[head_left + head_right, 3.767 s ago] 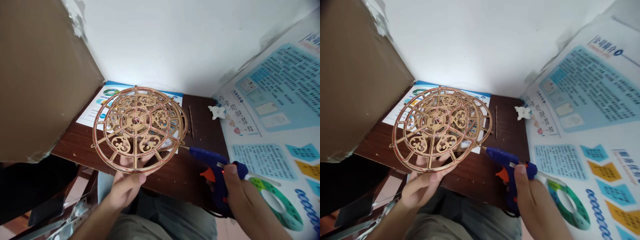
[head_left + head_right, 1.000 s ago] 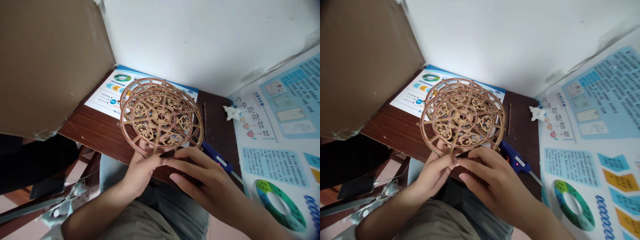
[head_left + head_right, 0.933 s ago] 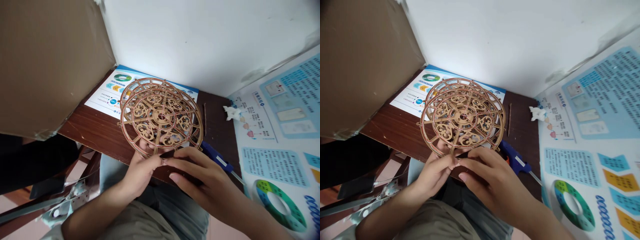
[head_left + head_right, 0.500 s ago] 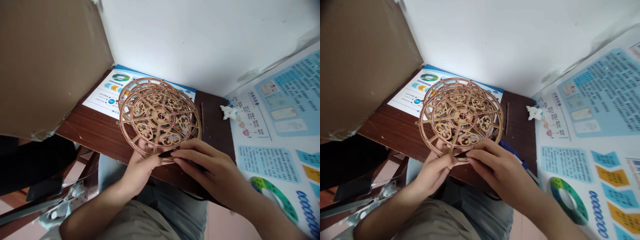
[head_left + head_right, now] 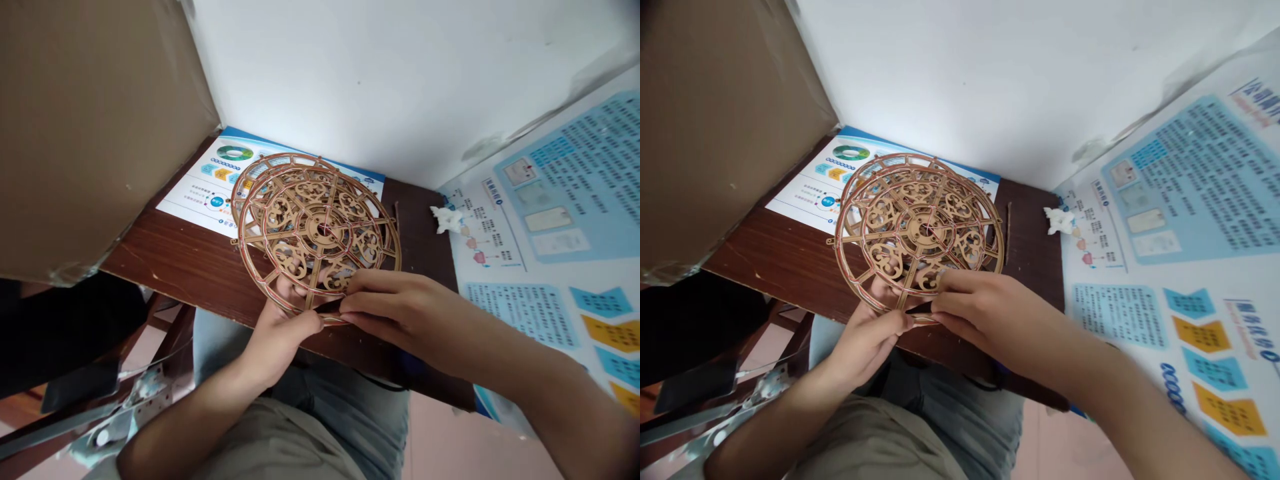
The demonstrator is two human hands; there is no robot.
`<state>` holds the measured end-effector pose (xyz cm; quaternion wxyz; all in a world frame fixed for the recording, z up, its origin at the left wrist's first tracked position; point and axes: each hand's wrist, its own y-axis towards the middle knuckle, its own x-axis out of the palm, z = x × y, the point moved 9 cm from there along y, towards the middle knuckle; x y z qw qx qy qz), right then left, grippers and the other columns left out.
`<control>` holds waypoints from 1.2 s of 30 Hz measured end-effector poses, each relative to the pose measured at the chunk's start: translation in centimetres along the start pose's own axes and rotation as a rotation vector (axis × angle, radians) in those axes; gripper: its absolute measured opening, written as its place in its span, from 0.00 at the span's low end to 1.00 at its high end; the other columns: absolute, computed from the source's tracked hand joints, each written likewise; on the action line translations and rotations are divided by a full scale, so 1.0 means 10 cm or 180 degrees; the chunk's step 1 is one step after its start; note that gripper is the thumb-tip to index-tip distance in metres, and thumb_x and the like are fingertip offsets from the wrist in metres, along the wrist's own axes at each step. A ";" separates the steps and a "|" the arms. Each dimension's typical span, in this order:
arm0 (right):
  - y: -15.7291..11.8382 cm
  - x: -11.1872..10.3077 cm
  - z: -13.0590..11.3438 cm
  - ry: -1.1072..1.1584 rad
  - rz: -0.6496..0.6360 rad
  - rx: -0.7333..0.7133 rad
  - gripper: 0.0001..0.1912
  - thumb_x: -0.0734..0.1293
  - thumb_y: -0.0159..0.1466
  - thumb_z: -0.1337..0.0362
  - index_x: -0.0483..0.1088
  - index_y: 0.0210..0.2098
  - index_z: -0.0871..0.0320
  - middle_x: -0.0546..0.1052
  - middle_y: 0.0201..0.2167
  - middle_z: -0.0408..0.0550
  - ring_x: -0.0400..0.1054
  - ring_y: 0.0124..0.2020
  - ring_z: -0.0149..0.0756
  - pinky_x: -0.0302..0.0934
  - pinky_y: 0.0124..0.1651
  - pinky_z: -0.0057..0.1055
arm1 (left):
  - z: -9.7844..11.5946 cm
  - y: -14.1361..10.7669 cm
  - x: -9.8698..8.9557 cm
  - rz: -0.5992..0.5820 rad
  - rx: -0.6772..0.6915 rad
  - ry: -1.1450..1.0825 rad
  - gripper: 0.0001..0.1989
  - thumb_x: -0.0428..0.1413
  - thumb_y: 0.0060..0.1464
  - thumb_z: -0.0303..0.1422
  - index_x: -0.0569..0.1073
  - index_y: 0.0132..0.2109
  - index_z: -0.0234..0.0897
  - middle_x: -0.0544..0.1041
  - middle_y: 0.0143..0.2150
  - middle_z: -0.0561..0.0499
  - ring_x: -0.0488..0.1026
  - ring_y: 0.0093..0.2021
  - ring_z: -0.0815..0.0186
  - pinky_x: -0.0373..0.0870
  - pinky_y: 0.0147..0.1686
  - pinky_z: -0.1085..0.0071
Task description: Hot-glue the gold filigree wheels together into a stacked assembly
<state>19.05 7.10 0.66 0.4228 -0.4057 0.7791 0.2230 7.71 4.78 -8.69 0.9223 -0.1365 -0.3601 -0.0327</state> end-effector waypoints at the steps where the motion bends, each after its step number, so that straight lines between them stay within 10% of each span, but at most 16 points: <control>1: 0.01 0.02 -0.01 -0.0004 -0.0087 -0.0030 0.17 0.61 0.83 0.59 0.80 0.44 0.52 0.80 0.42 0.46 0.79 0.39 0.38 0.72 0.41 0.36 | 0.00 0.00 0.00 -0.0008 0.0002 -0.0003 0.26 0.63 0.47 0.20 0.76 0.54 0.44 0.84 0.56 0.52 0.76 0.67 0.54 0.62 0.76 0.53; 10: 0.09 0.10 -0.14 -0.0472 -0.0478 -0.0440 0.14 0.63 0.80 0.71 0.80 0.45 0.55 0.82 0.43 0.44 0.79 0.41 0.36 0.75 0.43 0.36 | -0.05 0.00 0.03 -0.0058 -0.0247 -0.0167 0.39 0.63 0.45 0.20 0.70 0.65 0.47 0.84 0.55 0.51 0.80 0.61 0.52 0.78 0.63 0.52; 18: -0.06 0.30 -0.27 -0.2337 -0.0846 -0.1303 0.17 0.65 0.62 0.80 0.82 0.37 0.56 0.81 0.38 0.51 0.74 0.43 0.49 0.77 0.46 0.46 | -0.09 -0.02 0.03 -0.0114 -0.0463 -0.0159 0.35 0.64 0.45 0.20 0.70 0.61 0.44 0.81 0.63 0.47 0.81 0.62 0.47 0.87 0.51 0.55; 36: -0.01 0.09 -0.17 -0.0589 -0.0339 -0.0385 0.10 0.65 0.78 0.73 0.78 0.45 0.56 0.81 0.43 0.47 0.76 0.36 0.36 0.70 0.35 0.35 | -0.10 -0.02 -0.01 -0.0170 -0.0350 -0.0052 0.35 0.64 0.48 0.21 0.71 0.63 0.44 0.83 0.61 0.47 0.82 0.60 0.50 0.88 0.48 0.58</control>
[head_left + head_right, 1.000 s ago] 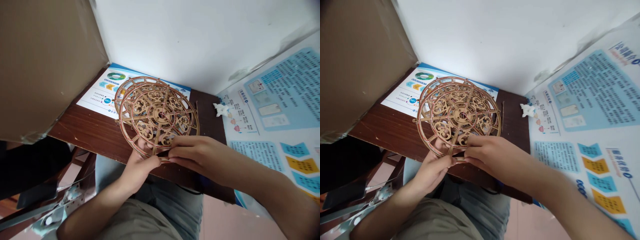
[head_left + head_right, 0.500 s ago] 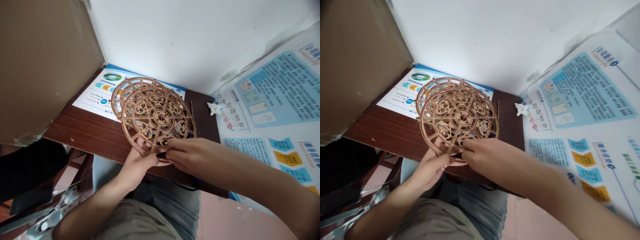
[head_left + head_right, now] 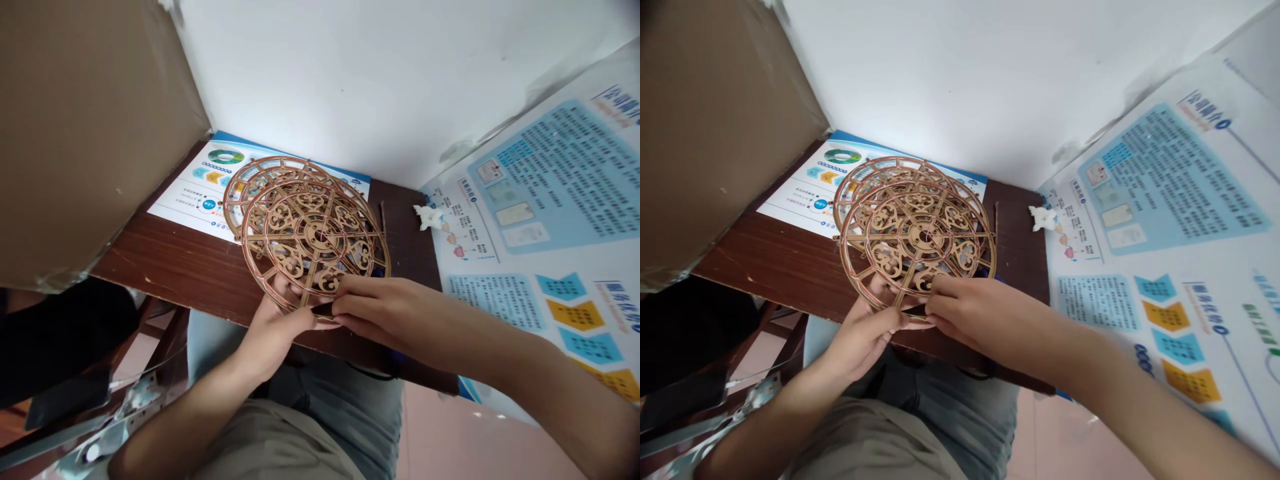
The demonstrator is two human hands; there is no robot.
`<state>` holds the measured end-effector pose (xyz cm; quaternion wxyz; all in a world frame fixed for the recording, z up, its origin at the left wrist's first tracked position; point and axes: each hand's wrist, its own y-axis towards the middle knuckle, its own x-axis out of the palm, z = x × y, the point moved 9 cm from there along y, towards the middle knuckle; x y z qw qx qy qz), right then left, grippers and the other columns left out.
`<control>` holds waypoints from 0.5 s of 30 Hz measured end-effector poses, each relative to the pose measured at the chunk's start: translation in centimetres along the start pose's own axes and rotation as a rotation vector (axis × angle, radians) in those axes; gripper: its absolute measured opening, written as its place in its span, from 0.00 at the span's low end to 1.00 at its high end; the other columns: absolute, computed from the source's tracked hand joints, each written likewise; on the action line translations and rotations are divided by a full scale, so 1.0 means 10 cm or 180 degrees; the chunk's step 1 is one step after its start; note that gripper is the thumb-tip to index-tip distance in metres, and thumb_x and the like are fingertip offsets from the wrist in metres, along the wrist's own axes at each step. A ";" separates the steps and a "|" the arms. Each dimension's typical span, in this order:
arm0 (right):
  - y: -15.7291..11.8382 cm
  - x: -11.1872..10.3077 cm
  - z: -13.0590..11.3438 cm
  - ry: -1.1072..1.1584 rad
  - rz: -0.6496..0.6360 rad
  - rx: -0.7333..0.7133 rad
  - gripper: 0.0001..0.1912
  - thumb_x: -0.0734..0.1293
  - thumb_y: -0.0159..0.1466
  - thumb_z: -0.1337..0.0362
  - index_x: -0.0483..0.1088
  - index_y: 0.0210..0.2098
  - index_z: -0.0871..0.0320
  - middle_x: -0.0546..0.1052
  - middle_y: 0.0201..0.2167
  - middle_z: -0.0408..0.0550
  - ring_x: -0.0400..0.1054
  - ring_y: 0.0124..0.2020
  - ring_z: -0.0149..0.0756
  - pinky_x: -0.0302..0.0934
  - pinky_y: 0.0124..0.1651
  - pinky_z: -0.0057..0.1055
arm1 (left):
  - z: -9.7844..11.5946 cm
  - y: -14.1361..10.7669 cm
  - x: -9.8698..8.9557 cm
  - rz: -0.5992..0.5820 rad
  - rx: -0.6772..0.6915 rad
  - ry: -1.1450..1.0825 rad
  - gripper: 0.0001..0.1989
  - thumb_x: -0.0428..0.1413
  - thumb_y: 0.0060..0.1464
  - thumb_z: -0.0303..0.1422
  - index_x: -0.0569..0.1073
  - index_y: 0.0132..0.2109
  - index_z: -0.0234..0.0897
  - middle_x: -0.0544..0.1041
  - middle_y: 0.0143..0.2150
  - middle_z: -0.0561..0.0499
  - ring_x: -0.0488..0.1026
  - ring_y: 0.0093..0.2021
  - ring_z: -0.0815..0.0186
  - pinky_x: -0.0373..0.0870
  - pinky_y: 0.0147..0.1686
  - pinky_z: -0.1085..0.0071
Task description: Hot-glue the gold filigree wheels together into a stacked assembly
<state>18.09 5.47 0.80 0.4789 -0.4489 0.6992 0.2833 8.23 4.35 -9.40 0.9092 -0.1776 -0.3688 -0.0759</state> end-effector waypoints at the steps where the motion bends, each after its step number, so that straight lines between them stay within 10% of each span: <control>1: 0.00 0.00 -0.01 -0.0035 -0.0014 -0.0025 0.10 0.65 0.78 0.73 0.78 0.45 0.57 0.81 0.43 0.47 0.75 0.35 0.35 0.70 0.34 0.35 | 0.00 0.00 0.00 0.0003 0.0007 0.0016 0.35 0.64 0.48 0.21 0.70 0.63 0.44 0.83 0.61 0.47 0.82 0.60 0.50 0.88 0.49 0.59; 15: -0.02 0.27 -0.16 -0.1649 -0.0251 -0.0604 0.10 0.69 0.70 0.75 0.79 0.36 0.55 0.75 0.35 0.50 0.67 0.41 0.47 0.68 0.43 0.42 | 0.00 0.01 -0.03 0.0069 -0.0144 0.0117 0.35 0.64 0.47 0.22 0.71 0.63 0.45 0.84 0.59 0.48 0.83 0.57 0.53 0.87 0.50 0.56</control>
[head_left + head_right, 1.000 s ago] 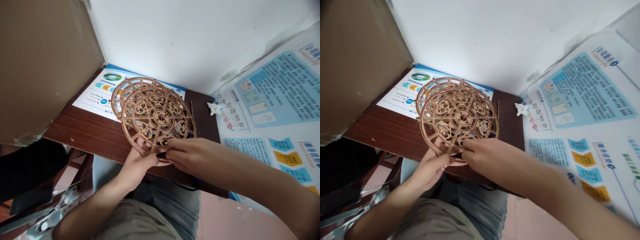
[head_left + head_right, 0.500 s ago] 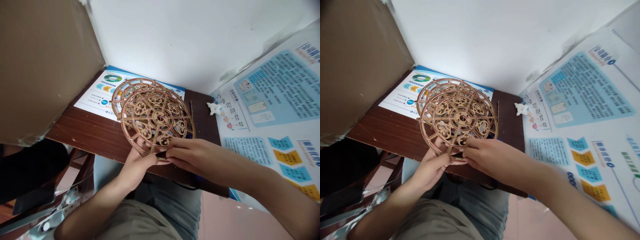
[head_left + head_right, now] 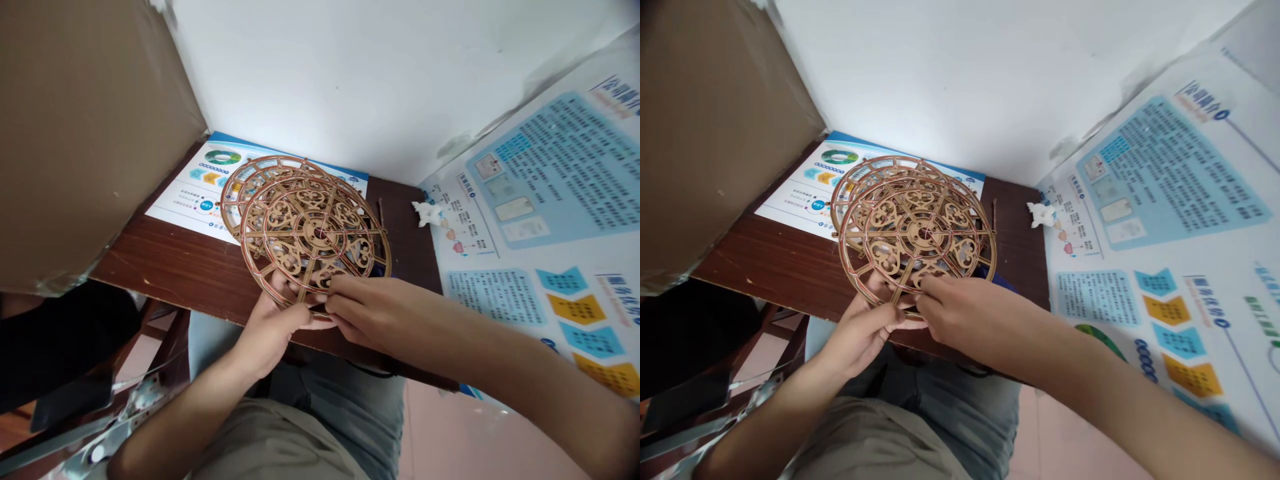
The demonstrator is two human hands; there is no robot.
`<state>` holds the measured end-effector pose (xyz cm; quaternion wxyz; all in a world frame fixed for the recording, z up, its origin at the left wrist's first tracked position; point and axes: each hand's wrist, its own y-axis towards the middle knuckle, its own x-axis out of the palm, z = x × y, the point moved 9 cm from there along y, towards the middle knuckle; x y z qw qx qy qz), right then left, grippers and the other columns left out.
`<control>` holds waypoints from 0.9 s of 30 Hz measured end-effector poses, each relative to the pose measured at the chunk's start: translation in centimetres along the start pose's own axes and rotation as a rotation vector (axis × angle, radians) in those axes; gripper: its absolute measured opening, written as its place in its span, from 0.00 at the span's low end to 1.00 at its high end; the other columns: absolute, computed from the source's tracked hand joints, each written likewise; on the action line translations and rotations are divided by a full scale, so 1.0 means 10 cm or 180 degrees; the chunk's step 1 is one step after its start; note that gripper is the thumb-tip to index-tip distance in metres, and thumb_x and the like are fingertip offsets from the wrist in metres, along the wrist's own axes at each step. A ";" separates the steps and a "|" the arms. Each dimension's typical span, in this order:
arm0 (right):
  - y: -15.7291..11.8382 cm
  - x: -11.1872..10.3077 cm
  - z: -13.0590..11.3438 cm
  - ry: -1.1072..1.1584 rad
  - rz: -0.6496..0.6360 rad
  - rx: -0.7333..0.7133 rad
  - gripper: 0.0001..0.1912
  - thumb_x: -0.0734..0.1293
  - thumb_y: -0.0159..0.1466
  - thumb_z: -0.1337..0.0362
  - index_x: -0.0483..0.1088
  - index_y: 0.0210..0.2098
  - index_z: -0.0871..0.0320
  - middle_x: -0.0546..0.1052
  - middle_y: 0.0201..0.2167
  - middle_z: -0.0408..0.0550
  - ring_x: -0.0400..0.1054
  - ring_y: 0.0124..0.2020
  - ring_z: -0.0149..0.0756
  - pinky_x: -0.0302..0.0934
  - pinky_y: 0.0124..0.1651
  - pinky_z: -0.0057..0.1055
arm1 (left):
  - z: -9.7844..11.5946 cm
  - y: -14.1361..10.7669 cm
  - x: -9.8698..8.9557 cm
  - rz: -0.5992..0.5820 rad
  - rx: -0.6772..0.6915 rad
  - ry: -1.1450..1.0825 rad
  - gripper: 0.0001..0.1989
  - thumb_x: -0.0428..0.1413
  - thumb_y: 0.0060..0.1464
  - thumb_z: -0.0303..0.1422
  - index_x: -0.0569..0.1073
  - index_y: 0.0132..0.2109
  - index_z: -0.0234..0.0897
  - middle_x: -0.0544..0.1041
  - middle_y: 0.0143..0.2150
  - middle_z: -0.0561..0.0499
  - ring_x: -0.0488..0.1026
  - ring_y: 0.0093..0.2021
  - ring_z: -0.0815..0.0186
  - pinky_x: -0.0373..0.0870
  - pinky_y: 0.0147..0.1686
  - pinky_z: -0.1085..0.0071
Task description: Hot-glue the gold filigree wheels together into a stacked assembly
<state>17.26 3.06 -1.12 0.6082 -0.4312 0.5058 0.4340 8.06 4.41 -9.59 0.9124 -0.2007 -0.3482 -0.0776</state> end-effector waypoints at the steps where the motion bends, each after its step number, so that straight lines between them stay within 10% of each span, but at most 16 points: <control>1: -0.01 0.00 0.02 0.0109 0.0007 0.0011 0.11 0.67 0.71 0.76 0.80 0.38 0.57 0.76 0.36 0.51 0.68 0.42 0.48 0.69 0.45 0.43 | 0.00 0.00 0.00 -0.0016 -0.0001 -0.0003 0.34 0.63 0.49 0.21 0.71 0.63 0.45 0.83 0.59 0.48 0.82 0.58 0.53 0.87 0.52 0.55; 11: -0.16 -0.06 0.37 0.2485 0.0237 0.1036 0.12 0.63 0.82 0.67 0.79 0.51 0.56 0.79 0.49 0.49 0.78 0.44 0.36 0.70 0.44 0.32 | -0.01 -0.01 0.00 -0.0128 0.0113 -0.0158 0.38 0.63 0.52 0.20 0.69 0.68 0.47 0.82 0.62 0.47 0.81 0.64 0.47 0.86 0.54 0.52; 19: -0.14 -0.04 0.34 0.2337 0.0090 0.0949 0.11 0.65 0.80 0.69 0.80 0.43 0.57 0.79 0.44 0.46 0.76 0.38 0.34 0.66 0.38 0.33 | -0.02 -0.01 0.04 -0.0251 0.0197 -0.0103 0.42 0.63 0.51 0.19 0.66 0.71 0.49 0.83 0.61 0.48 0.82 0.62 0.50 0.85 0.54 0.57; 27: -0.07 -0.07 0.05 0.0443 -0.0149 -0.0006 0.13 0.68 0.65 0.81 0.79 0.39 0.60 0.80 0.40 0.51 0.72 0.46 0.51 0.70 0.43 0.45 | -0.04 -0.01 0.01 -0.0188 0.0154 -0.0057 0.35 0.64 0.51 0.21 0.69 0.64 0.46 0.82 0.61 0.48 0.81 0.63 0.49 0.86 0.52 0.57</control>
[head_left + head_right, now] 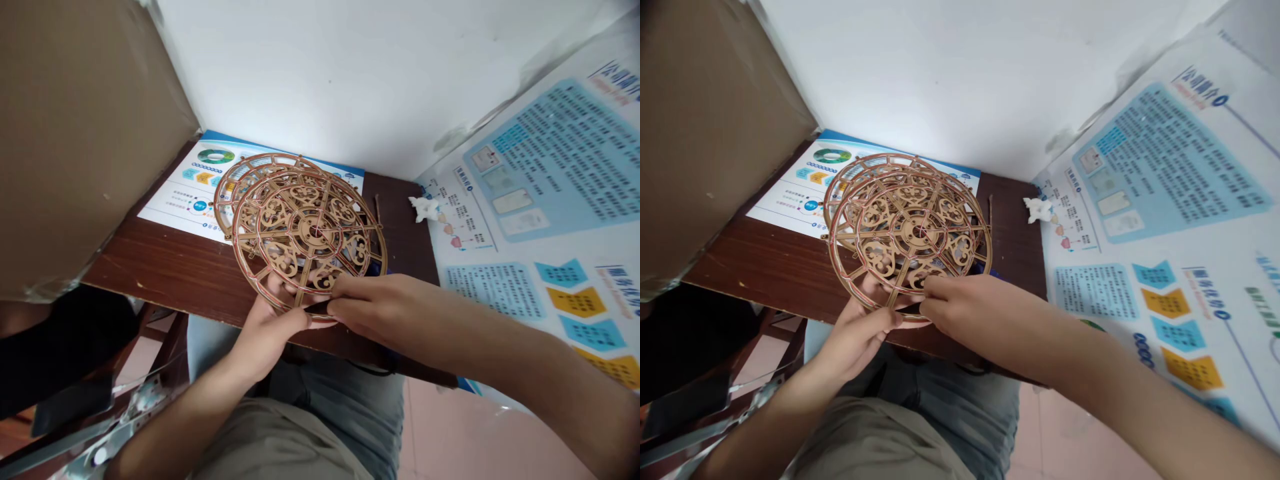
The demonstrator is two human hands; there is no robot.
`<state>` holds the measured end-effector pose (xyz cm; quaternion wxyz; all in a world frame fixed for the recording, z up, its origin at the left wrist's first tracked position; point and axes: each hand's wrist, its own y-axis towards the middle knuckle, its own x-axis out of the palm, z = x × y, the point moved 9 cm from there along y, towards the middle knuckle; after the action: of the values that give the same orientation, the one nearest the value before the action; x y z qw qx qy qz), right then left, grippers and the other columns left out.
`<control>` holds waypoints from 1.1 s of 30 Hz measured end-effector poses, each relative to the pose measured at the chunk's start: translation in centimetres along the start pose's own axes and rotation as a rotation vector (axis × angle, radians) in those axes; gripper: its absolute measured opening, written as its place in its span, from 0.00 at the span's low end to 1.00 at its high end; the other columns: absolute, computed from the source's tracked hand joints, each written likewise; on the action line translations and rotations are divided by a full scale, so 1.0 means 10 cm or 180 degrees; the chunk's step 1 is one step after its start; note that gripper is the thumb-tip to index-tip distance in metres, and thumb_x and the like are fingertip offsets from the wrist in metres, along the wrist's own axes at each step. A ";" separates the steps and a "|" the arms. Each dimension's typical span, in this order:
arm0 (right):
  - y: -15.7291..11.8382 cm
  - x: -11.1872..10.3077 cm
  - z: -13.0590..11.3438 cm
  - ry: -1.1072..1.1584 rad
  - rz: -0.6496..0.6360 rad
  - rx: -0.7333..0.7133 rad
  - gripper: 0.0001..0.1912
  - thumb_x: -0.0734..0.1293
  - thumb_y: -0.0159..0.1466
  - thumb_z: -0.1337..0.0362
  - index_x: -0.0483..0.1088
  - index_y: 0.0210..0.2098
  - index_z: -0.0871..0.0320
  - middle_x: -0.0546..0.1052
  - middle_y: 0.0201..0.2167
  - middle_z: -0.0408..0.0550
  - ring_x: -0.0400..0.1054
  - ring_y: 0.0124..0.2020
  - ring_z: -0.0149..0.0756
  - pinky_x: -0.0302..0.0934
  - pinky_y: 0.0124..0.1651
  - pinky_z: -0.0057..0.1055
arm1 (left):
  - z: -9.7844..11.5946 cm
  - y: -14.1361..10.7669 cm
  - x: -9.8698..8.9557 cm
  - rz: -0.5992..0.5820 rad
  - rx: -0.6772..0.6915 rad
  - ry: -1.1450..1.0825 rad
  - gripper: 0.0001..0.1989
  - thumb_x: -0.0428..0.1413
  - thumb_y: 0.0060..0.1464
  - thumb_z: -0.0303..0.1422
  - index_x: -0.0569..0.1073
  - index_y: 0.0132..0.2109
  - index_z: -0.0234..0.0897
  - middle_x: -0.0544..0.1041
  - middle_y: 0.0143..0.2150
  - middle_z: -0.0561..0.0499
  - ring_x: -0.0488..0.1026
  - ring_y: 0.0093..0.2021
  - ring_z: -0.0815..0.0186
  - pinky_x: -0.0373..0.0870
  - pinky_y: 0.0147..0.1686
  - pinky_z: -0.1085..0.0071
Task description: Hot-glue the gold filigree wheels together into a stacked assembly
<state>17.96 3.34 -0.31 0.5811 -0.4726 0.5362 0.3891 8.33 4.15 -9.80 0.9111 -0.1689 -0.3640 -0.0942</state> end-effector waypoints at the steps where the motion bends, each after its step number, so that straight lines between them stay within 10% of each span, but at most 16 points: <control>1: 0.00 0.00 -0.02 -0.0023 -0.0009 -0.0006 0.12 0.69 0.63 0.81 0.80 0.39 0.60 0.79 0.40 0.51 0.71 0.44 0.50 0.69 0.40 0.44 | 0.00 0.00 0.00 0.0017 -0.0011 0.0019 0.34 0.64 0.50 0.21 0.70 0.63 0.45 0.83 0.61 0.48 0.81 0.62 0.49 0.86 0.51 0.57; 14: 0.04 -0.07 0.13 0.0925 0.0248 0.0421 0.06 0.69 0.75 0.73 0.77 0.42 0.58 0.79 0.40 0.47 0.72 0.37 0.37 0.65 0.36 0.35 | 0.02 0.02 0.01 0.0120 -0.0079 0.0056 0.35 0.64 0.45 0.21 0.70 0.61 0.43 0.84 0.59 0.48 0.83 0.58 0.50 0.87 0.48 0.58; 29: 0.17 0.05 -0.06 -0.0219 -0.0165 -0.0206 0.07 0.76 0.69 0.72 0.81 0.34 0.56 0.82 0.38 0.47 0.75 0.47 0.47 0.72 0.49 0.45 | 0.01 0.02 0.02 0.0010 -0.0017 0.0135 0.32 0.63 0.47 0.21 0.71 0.59 0.45 0.81 0.62 0.49 0.82 0.60 0.52 0.86 0.48 0.61; 33: 0.16 -0.05 0.05 0.0480 -0.0008 0.0120 0.07 0.73 0.72 0.73 0.79 0.37 0.57 0.82 0.40 0.45 0.76 0.46 0.41 0.72 0.46 0.39 | 0.01 0.03 0.03 -0.0030 -0.0023 0.0049 0.33 0.63 0.48 0.21 0.70 0.60 0.45 0.80 0.64 0.48 0.81 0.61 0.51 0.86 0.50 0.60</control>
<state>16.52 4.21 0.00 0.5484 -0.4902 0.5851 0.3414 8.57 4.42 -9.60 0.9128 -0.1697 -0.3573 -0.1012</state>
